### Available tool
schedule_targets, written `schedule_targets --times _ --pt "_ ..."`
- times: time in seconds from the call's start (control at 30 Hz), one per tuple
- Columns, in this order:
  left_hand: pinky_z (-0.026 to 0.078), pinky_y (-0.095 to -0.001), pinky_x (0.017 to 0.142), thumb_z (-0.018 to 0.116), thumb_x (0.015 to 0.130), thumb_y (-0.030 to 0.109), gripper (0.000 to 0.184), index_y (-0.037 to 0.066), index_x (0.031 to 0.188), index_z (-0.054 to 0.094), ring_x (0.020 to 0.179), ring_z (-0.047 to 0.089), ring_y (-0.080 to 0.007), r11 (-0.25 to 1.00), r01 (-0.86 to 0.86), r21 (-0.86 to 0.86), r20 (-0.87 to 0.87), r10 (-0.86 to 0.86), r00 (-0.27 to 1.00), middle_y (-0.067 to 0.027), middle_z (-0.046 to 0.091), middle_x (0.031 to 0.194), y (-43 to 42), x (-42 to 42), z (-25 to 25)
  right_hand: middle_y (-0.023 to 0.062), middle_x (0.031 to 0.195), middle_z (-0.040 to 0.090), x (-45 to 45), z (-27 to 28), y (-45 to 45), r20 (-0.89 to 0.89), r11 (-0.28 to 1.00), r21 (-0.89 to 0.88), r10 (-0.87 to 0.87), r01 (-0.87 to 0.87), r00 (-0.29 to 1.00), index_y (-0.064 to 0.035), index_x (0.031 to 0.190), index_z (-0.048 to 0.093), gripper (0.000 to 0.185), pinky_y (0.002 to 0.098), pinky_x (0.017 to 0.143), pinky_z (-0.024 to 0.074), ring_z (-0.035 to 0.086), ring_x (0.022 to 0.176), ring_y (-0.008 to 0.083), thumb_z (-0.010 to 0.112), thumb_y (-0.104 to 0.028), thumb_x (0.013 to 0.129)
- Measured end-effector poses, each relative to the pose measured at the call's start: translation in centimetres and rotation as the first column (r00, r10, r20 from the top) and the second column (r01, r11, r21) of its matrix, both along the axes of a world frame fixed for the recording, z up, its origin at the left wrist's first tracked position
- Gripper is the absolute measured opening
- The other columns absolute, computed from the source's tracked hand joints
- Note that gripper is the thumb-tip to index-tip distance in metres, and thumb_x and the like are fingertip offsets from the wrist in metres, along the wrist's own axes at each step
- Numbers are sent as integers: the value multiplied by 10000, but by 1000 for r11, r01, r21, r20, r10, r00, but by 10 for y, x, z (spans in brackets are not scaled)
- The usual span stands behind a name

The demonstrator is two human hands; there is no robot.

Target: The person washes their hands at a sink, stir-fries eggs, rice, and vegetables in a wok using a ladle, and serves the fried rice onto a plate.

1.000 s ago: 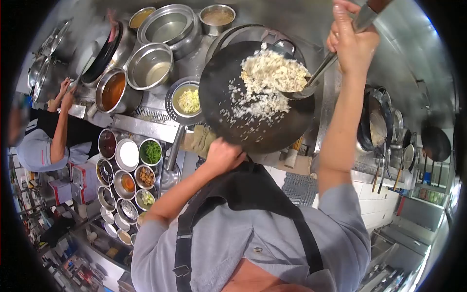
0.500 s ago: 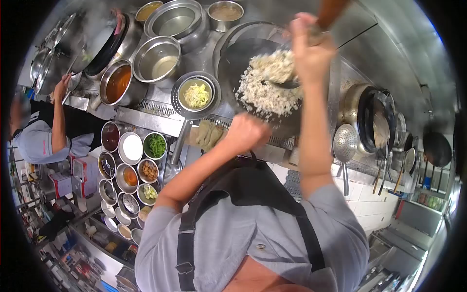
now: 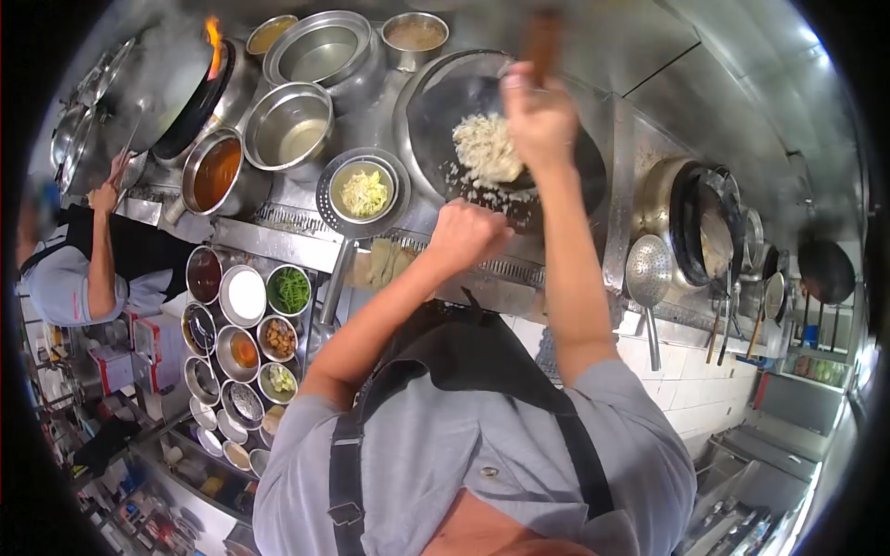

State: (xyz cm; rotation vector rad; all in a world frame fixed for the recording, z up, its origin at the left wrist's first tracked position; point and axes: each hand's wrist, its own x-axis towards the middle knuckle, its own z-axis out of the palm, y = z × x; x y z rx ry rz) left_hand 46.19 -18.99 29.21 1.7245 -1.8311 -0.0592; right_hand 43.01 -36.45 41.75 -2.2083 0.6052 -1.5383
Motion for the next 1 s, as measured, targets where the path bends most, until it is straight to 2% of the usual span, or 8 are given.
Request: schedule_targets --times 0.17,0.27,0.3,0.5,0.6,0.73,0.87,1.0 --pt "487 -411 683 685 806 245 153 93 793 701 639 644 -281 976 -41 213 60 29 998 -91 654 647 69 1 -65 5 593 587 -24 34 -76 -185 953 301 30 27 982 -30 868 721 327 297 458 427 528 465 125 686 -349 932" --pt "499 -413 662 726 764 281 195 96 732 674 606 626 -276 995 -29 91 1 29 1000 -77 625 619 81 2 -33 21 582 574 -62 114 -72 266 859 453 126 -239 956 -46 784 687 282 294 448 417 530 474 103 726 -298 907" --pt "505 -417 653 742 748 296 217 100 701 661 590 617 -274 999 -33 -21 -24 33 999 -69 614 608 85 -3 -14 -28 596 484 -60 126 -52 377 852 415 158 -319 912 5 916 677 249 230 400 298 416 454 42 726 -239 923" --pt "487 -429 627 683 827 309 264 116 660 616 598 624 -292 999 28 40 88 -31 996 -80 615 602 5 5 -51 43 608 618 38 -27 -70 19 995 -23 -98 99 995 -2 756 686 431 324 589 503 579 539 137 715 -404 907" --pt "495 -438 641 688 824 335 266 114 683 639 615 633 -301 1000 -6 -15 70 7 998 -81 625 608 48 -2 -77 20 579 616 8 35 -66 -361 945 324 72 53 930 -14 790 718 400 311 614 506 582 556 126 738 -402 881" --pt "500 -438 627 729 771 333 255 111 685 638 638 641 -304 999 -8 52 8 7 1000 -75 625 607 77 -10 -23 -21 558 523 -29 90 -34 174 904 342 209 -258 962 11 967 691 182 237 426 361 494 486 55 681 -169 946" --pt "492 -431 620 724 786 321 266 101 675 624 629 634 -303 997 22 73 -27 -20 999 -101 634 630 12 -1 26 68 626 644 4 13 -9 63 1000 1 -3 3 998 -10 902 692 268 304 502 456 584 505 148 673 -275 944" --pt "486 -433 678 666 859 348 318 97 665 638 617 634 -314 998 5 59 63 -9 998 -114 637 624 26 -8 -75 97 621 665 14 -17 -42 -167 995 -63 -93 84 982 -8 698 664 463 344 544 482 617 519 206 657 -410 927"
